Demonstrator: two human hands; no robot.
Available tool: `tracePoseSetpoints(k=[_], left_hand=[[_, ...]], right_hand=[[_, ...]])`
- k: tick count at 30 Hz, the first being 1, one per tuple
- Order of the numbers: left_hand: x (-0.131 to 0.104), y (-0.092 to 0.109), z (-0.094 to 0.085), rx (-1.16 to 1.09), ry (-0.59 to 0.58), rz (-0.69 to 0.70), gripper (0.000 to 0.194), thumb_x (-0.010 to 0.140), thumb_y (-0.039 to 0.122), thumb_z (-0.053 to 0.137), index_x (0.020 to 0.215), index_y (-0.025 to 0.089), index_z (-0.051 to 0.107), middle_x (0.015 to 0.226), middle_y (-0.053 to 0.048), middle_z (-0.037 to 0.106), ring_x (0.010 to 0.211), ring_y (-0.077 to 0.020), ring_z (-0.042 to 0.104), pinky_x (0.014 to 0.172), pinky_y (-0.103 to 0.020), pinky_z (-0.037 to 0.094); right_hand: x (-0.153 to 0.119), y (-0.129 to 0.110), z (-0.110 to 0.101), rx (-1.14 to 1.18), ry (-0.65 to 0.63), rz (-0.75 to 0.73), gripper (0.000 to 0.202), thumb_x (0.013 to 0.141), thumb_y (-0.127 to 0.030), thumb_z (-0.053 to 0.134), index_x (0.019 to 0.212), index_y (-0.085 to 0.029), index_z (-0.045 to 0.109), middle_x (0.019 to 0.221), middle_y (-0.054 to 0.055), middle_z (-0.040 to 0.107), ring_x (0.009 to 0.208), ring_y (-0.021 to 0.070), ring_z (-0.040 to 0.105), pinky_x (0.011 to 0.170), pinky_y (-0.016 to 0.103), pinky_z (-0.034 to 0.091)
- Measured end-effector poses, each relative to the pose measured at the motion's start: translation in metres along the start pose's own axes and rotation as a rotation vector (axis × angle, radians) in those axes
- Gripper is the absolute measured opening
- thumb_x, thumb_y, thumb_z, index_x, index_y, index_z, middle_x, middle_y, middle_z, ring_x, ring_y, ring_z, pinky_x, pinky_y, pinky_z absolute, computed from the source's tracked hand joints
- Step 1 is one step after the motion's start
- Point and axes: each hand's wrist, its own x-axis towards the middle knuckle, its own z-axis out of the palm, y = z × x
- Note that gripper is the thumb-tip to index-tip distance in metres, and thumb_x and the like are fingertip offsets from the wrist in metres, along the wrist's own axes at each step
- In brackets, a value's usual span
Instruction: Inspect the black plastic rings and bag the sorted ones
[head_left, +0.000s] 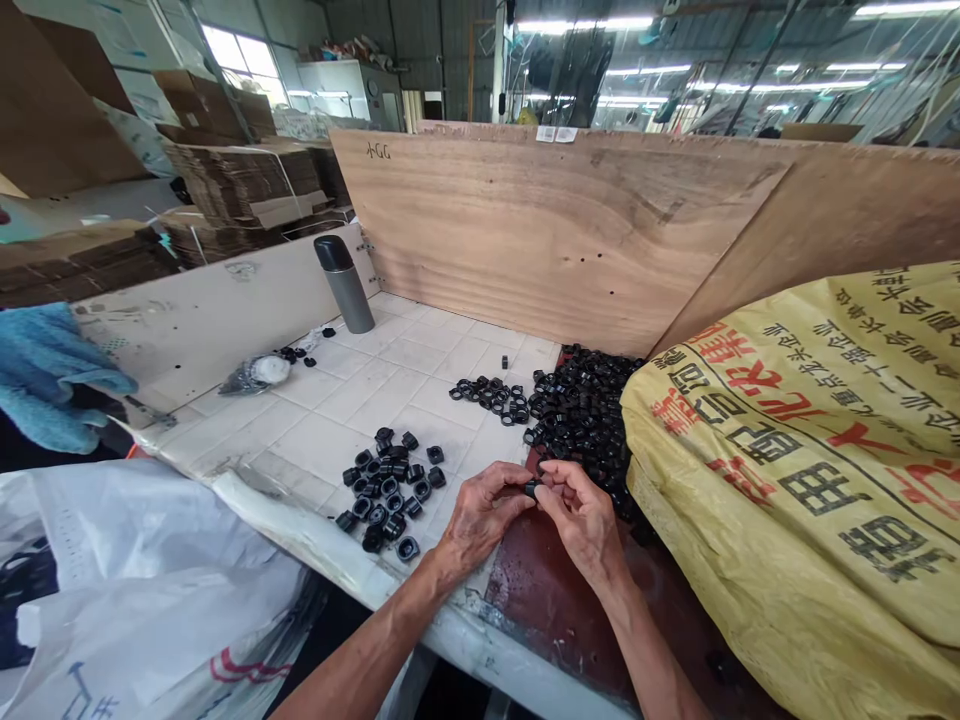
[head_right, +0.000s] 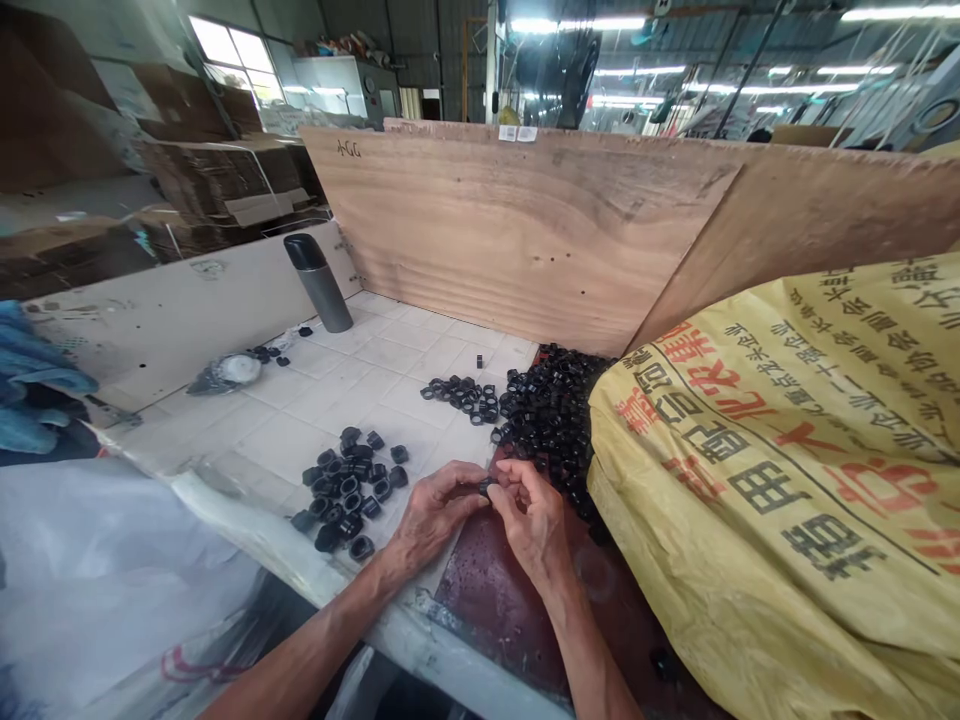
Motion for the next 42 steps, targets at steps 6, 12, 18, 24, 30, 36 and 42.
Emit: tracePoseSetpoints(k=[6, 12, 18, 24, 30, 36, 42], left_hand=[[0.000, 0.000, 0.001, 0.018, -0.048, -0.005, 0.018, 0.088, 0.027, 0.068, 0.104, 0.021, 0.071, 0.108, -0.006, 0.071, 0.100, -0.0197, 0.068, 0.091, -0.033, 0.056], [0.000, -0.005, 0.004, -0.193, -0.005, -0.186, 0.025, 0.084, 0.032, 0.072, 0.104, 0.018, 0.066, 0.102, -0.006, 0.073, 0.090, -0.0203, 0.072, 0.087, -0.035, 0.059], [-0.001, -0.009, 0.003, -0.134, -0.019, -0.124, 0.024, 0.084, 0.031, 0.071, 0.104, 0.019, 0.071, 0.107, -0.007, 0.071, 0.092, -0.0192, 0.070, 0.088, -0.033, 0.058], [-0.001, -0.005, 0.004, -0.165, 0.004, -0.153, 0.023, 0.085, 0.029, 0.070, 0.106, 0.019, 0.068, 0.106, -0.007, 0.072, 0.091, -0.0200, 0.071, 0.088, -0.035, 0.058], [0.000, -0.002, 0.003, -0.131, 0.011, -0.142, 0.021, 0.085, 0.028, 0.069, 0.105, 0.020, 0.067, 0.103, -0.006, 0.073, 0.089, -0.0192, 0.072, 0.087, -0.033, 0.058], [0.001, -0.001, 0.003, -0.132, 0.034, -0.152, 0.020, 0.084, 0.024, 0.069, 0.103, 0.020, 0.067, 0.100, -0.004, 0.073, 0.085, -0.0176, 0.071, 0.082, -0.030, 0.058], [0.001, -0.005, 0.004, -0.142, 0.044, -0.190, 0.021, 0.083, 0.027, 0.071, 0.103, 0.019, 0.067, 0.097, -0.005, 0.074, 0.086, -0.0191, 0.071, 0.083, -0.032, 0.058]], right_hand=[[-0.002, 0.000, 0.003, -0.150, 0.026, -0.042, 0.028, 0.094, -0.039, 0.055, 0.115, -0.022, 0.061, 0.082, 0.003, 0.069, 0.070, 0.0174, 0.066, 0.067, 0.026, 0.053], [-0.002, -0.004, -0.001, -0.189, -0.074, -0.082, 0.025, 0.095, -0.042, 0.053, 0.104, -0.022, 0.066, 0.077, 0.003, 0.069, 0.063, 0.0173, 0.063, 0.062, 0.026, 0.050], [0.001, 0.001, 0.002, -0.331, 0.001, -0.122, 0.054, 0.100, -0.050, 0.040, 0.060, -0.020, 0.059, 0.055, 0.003, 0.060, 0.054, 0.0151, 0.056, 0.059, 0.025, 0.043], [-0.002, -0.007, -0.002, -0.156, -0.028, -0.051, 0.035, 0.098, -0.045, 0.048, 0.113, -0.020, 0.066, 0.075, 0.001, 0.068, 0.063, 0.0159, 0.061, 0.063, 0.025, 0.048], [0.000, -0.004, 0.001, -0.271, -0.001, -0.073, 0.047, 0.100, -0.046, 0.041, 0.067, -0.021, 0.064, 0.054, 0.001, 0.057, 0.052, 0.0158, 0.055, 0.057, 0.026, 0.044], [-0.002, -0.011, 0.000, -0.192, 0.000, -0.014, 0.046, 0.096, -0.050, 0.047, 0.064, -0.021, 0.062, 0.055, 0.000, 0.056, 0.051, 0.0141, 0.050, 0.052, 0.024, 0.039], [-0.001, -0.015, -0.002, -0.175, 0.001, -0.026, 0.033, 0.091, -0.046, 0.059, 0.071, -0.020, 0.064, 0.062, 0.000, 0.059, 0.056, 0.0141, 0.052, 0.055, 0.023, 0.043]])
